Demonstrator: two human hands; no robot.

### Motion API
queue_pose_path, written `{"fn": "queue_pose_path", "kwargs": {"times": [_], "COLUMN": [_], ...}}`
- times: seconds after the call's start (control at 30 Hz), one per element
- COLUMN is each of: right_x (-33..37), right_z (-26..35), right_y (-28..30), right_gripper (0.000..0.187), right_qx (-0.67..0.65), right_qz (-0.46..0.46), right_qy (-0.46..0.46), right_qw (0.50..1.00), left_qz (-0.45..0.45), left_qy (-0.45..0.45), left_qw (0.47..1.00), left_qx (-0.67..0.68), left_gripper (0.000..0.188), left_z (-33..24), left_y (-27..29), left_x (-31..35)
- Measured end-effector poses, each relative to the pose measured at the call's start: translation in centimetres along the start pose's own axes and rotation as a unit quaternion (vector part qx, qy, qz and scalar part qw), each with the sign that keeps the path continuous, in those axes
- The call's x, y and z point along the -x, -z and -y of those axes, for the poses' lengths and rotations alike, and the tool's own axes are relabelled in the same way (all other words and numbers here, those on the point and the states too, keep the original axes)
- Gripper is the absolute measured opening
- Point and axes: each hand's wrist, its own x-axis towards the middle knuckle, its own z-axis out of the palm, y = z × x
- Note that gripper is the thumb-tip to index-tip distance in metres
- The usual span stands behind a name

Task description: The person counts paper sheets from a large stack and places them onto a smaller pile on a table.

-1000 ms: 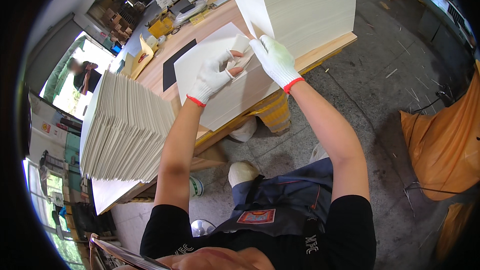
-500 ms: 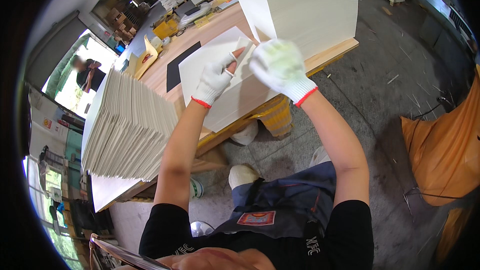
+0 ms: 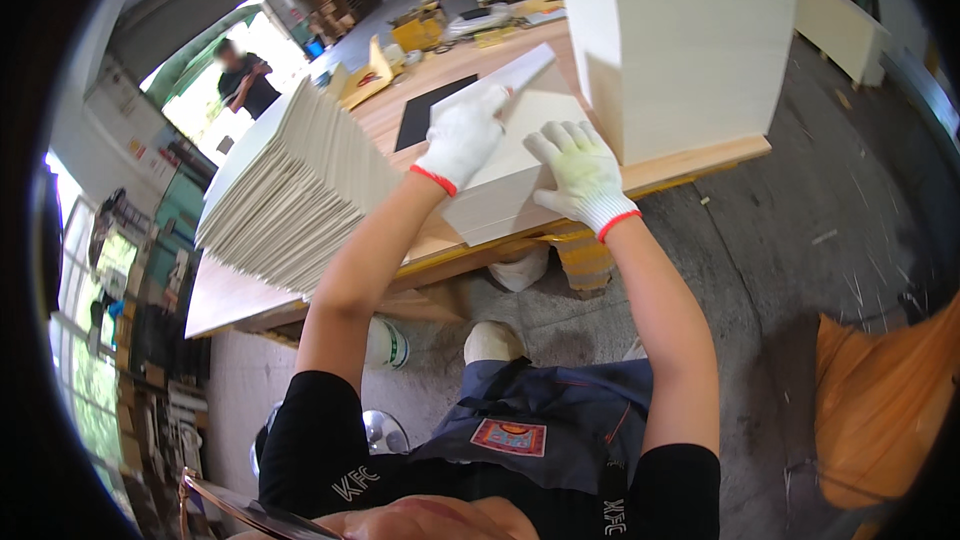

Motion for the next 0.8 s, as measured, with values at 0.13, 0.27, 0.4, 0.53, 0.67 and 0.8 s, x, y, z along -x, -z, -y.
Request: {"fn": "queue_pose_path", "kwargs": {"times": [0.13, 0.27, 0.4, 0.53, 0.67, 0.8], "right_x": [0.6, 0.9, 0.6, 0.6, 0.8, 0.8], "right_z": [-0.5, -0.7, 0.2, 0.3, 0.0, -0.2], "right_y": [0.1, -0.1, 0.5, 0.1, -0.1, 0.0], "right_gripper": [0.066, 0.071, 0.069, 0.068, 0.067, 0.066], "right_qx": [0.004, -0.004, -0.016, -0.023, -0.018, -0.013], "right_qz": [-0.044, -0.039, -0.024, -0.041, -0.063, -0.054], "right_qy": [0.024, 0.018, 0.008, 0.018, 0.037, 0.033], "right_qw": [0.999, 0.999, 1.000, 0.999, 0.997, 0.998], "left_qz": [-0.178, -0.401, -0.514, -0.601, -0.490, -0.158], "left_qy": [0.118, 0.106, 0.033, 0.055, 0.313, 0.467], "left_qw": [0.974, 0.877, 0.674, 0.578, 0.804, 0.811], "left_qx": [0.074, 0.243, 0.529, 0.549, 0.126, -0.313], "left_gripper": [0.033, 0.030, 0.034, 0.031, 0.030, 0.030], "left_z": [0.5, 6.7, 14.1, 19.7, 22.8, 22.1], "left_y": [9.2, 17.0, 23.1, 25.9, 24.3, 23.1], "left_x": [0.0, 0.6, 3.3, 6.4, 10.3, 13.3]}}
